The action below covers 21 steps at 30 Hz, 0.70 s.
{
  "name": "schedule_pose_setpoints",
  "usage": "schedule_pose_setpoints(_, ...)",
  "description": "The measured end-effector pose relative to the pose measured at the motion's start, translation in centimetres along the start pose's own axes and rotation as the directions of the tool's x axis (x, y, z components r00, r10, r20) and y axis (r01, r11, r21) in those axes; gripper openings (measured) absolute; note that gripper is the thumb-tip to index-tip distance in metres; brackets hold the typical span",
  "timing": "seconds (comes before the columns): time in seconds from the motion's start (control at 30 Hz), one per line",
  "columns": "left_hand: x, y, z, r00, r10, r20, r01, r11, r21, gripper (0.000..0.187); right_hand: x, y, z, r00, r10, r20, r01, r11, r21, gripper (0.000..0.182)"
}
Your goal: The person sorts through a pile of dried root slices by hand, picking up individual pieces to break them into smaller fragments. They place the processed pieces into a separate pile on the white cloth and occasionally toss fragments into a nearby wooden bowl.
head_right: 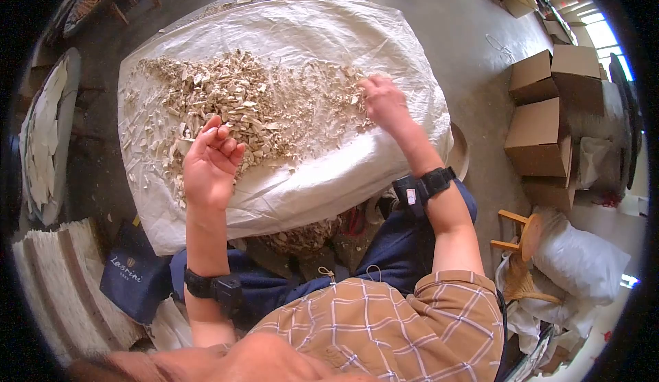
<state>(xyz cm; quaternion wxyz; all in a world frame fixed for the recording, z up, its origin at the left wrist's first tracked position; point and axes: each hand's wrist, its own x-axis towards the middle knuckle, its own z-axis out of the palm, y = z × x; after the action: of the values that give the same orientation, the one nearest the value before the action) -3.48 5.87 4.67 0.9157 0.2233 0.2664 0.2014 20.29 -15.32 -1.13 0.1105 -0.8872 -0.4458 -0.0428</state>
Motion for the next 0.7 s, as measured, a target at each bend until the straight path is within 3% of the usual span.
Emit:
schedule_pose_setpoints(0.03, 0.0, 0.0, 0.0, 1.0, -0.002, 0.003, 0.002, 1.0, 0.003, 0.02, 0.2, -0.7, 0.6, 1.0, 0.001, -0.002, -0.001, 1.0, 0.001, 0.026)
schedule_pose_setpoints(0.1, 0.0, -0.1, 0.0, 1.0, -0.005, -0.002, 0.005, 1.0, 0.014, 0.02, 0.5, -2.6, 2.1, 0.944, -0.328, -0.043, 0.331, 0.934, 0.132, 0.033)
schedule_pose_setpoints(0.23, -0.2, 0.2, 0.1, 1.0, 0.002, -0.023, -0.002, 1.0, 0.024, 0.021, 1.1, -4.1, 2.5, 0.907, -0.406, 0.112, 0.392, 0.911, 0.128, 0.032)
schedule_pose_setpoints(0.3, -0.5, 0.4, 0.0, 1.0, 0.011, -0.015, -0.011, 1.0, 0.015, 0.021, 2.3, -3.8, 1.5, 0.913, -0.068, 0.402, 0.123, 0.986, -0.112, 0.031)
schedule_pose_setpoints(0.33, -0.5, 0.6, 0.0, 1.0, 0.013, -0.008, -0.013, 1.0, 0.006, 0.021, 2.7, -3.4, 1.6, 0.915, -0.075, 0.397, 0.131, 0.985, -0.114, 0.031)
schedule_pose_setpoints(0.4, -0.7, 0.7, 0.1, 1.0, 0.017, 0.001, -0.017, 1.0, -0.006, 0.021, 3.1, -2.6, 2.2, 0.997, -0.073, -0.037, 0.076, 0.994, 0.076, 0.03)
schedule_pose_setpoints(0.57, -0.9, 0.9, 0.2, 1.0, 0.016, -0.014, -0.016, 1.0, 0.011, 0.021, 5.5, -1.3, 4.1, 0.996, 0.047, 0.07, -0.052, 0.996, 0.069, 0.057)
schedule_pose_setpoints(0.7, -1.0, 1.2, -0.1, 1.0, 0.024, -0.016, -0.023, 1.0, 0.012, 0.021, 6.3, 0.3, 5.9, 0.998, 0.006, 0.059, -0.017, 0.985, 0.173, 0.052)
